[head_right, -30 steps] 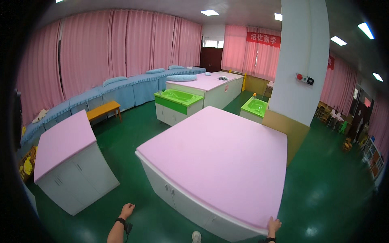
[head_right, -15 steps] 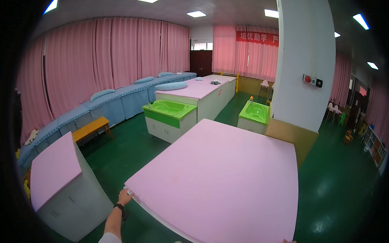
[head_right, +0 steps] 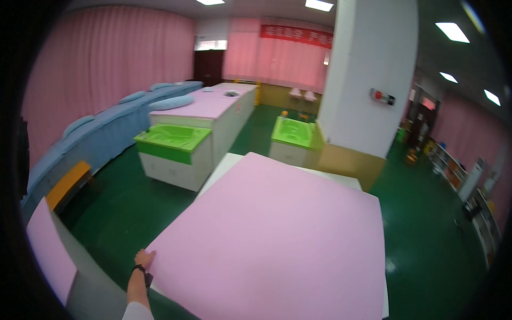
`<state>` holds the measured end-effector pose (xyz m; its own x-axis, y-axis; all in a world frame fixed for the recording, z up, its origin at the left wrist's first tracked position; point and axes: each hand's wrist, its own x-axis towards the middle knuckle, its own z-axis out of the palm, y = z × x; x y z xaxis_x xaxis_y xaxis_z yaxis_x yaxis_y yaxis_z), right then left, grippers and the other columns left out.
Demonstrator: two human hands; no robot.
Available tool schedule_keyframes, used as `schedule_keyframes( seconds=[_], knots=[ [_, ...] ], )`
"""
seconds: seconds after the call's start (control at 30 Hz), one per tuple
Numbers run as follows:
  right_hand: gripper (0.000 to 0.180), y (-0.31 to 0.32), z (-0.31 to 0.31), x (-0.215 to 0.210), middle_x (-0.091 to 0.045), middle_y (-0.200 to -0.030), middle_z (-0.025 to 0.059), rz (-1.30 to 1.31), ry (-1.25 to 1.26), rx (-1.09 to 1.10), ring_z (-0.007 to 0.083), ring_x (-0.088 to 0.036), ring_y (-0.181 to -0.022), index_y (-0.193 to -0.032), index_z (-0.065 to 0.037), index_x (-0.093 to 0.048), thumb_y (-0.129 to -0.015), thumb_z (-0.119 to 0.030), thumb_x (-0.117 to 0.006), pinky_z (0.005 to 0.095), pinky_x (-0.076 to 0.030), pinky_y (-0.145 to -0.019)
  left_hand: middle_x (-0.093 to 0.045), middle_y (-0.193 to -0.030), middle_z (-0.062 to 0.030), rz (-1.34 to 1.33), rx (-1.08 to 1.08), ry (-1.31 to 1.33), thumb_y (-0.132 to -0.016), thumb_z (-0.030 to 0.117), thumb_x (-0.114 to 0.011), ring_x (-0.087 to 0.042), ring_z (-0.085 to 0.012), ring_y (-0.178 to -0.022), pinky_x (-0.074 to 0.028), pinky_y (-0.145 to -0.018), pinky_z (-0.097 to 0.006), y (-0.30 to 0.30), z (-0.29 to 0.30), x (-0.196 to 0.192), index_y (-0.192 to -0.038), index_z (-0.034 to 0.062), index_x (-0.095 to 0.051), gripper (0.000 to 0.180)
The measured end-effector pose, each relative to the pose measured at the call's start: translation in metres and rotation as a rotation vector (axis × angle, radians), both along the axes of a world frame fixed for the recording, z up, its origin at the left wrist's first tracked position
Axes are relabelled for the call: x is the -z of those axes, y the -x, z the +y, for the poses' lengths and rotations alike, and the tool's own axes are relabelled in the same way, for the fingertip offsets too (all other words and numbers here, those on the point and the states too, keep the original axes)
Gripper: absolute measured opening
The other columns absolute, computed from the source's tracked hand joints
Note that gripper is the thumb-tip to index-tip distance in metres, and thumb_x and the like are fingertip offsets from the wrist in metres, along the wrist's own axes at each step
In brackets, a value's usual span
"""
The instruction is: The person straightens a large pink cloth over several different white cubic tabletops, smoothing out wrinkles with their hands after positioning it.
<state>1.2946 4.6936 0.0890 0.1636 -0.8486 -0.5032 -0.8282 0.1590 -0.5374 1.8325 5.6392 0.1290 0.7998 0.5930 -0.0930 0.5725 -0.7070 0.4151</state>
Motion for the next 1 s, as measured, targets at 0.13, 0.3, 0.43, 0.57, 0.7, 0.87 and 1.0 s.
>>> schedule_keyframes(
  seconds=[0.13,0.3,0.43,0.57,0.7,0.87,1.0],
  knots=[
    [0.042,0.027,0.079,-0.097,-0.059,-0.093,0.0125,-0.106,-0.404,0.185,0.0275,-0.054,-0.081,-0.108,0.0,-0.053,-0.076,-0.023,-0.067,0.0405,-0.045,-0.072,-0.06,-0.085,-0.0271,-0.203,0.03,-0.075,-0.07,0.049,-0.061,-0.057,-0.042,-0.083,-0.045,-0.074,-0.047,-0.003,0.011,0.01,-0.081,-0.0065,-0.06,0.057],
    [0.03,0.139,0.104,-0.102,-0.064,-0.083,0.0073,-0.379,-0.167,0.247,0.0206,-0.059,-0.069,-0.093,0.002,-0.064,-0.065,-0.004,-0.073,0.0354,-0.049,-0.063,-0.061,-0.078,-0.0243,-0.249,0.213,-0.211,-0.071,0.049,-0.059,-0.058,-0.0413,-0.077,-0.046,-0.072,-0.046,-0.032,-0.056,-0.031,-0.078,-0.0066,-0.062,0.056],
    [0.031,0.144,0.143,-0.143,-0.065,-0.083,0.0083,-0.534,0.004,0.305,0.0209,-0.061,-0.073,-0.094,0.002,-0.063,-0.066,-0.007,-0.07,0.0359,-0.049,-0.065,-0.061,-0.083,-0.0228,-0.169,0.321,-0.277,-0.071,0.049,-0.06,-0.058,-0.0387,-0.08,-0.046,-0.074,-0.044,-0.008,-0.108,-0.08,-0.086,-0.0058,-0.061,0.057],
    [0.037,0.196,0.188,-0.131,-0.066,-0.084,0.0122,-0.062,0.393,0.367,0.0267,-0.063,-0.077,-0.095,-0.006,-0.063,-0.064,-0.026,-0.071,0.0373,-0.049,-0.07,-0.06,-0.071,-0.0265,-0.357,0.599,-0.374,-0.08,0.062,-0.043,-0.057,-0.0442,-0.068,-0.044,-0.065,-0.05,-0.007,-0.21,-0.127,-0.07,-0.0077,-0.062,0.072],
    [0.042,0.243,0.231,-0.134,-0.063,-0.082,0.0165,0.274,0.623,0.496,0.0351,-0.06,-0.081,-0.09,-0.006,-0.06,-0.062,-0.036,-0.069,0.0429,-0.047,-0.071,-0.06,-0.085,-0.0234,-0.388,0.659,-0.346,-0.074,0.046,-0.059,-0.057,-0.039,-0.081,-0.045,-0.072,-0.044,0.01,-0.308,-0.144,-0.084,-0.0064,-0.06,0.054],
    [0.04,0.318,0.252,-0.143,-0.062,-0.077,0.0185,0.368,0.653,0.683,0.0363,-0.059,-0.077,-0.084,-0.003,-0.058,-0.063,-0.037,-0.068,0.0443,-0.047,-0.068,-0.06,-0.082,-0.0237,-0.721,0.974,-0.192,-0.076,0.042,-0.06,-0.056,-0.0403,-0.079,-0.044,-0.07,-0.045,0.041,-0.469,-0.19,-0.09,-0.0082,-0.058,0.052],
    [0.041,0.375,0.271,-0.133,-0.061,-0.077,0.0204,0.426,0.661,0.831,0.0376,-0.058,-0.076,-0.081,-0.002,-0.058,-0.062,-0.037,-0.068,0.0454,-0.046,-0.068,-0.06,-0.083,-0.0238,-0.716,1.202,-0.156,-0.076,0.041,-0.06,-0.056,-0.0402,-0.08,-0.044,-0.071,-0.045,0.094,-0.598,-0.208,-0.092,-0.0079,-0.058,0.052]
  ],
)
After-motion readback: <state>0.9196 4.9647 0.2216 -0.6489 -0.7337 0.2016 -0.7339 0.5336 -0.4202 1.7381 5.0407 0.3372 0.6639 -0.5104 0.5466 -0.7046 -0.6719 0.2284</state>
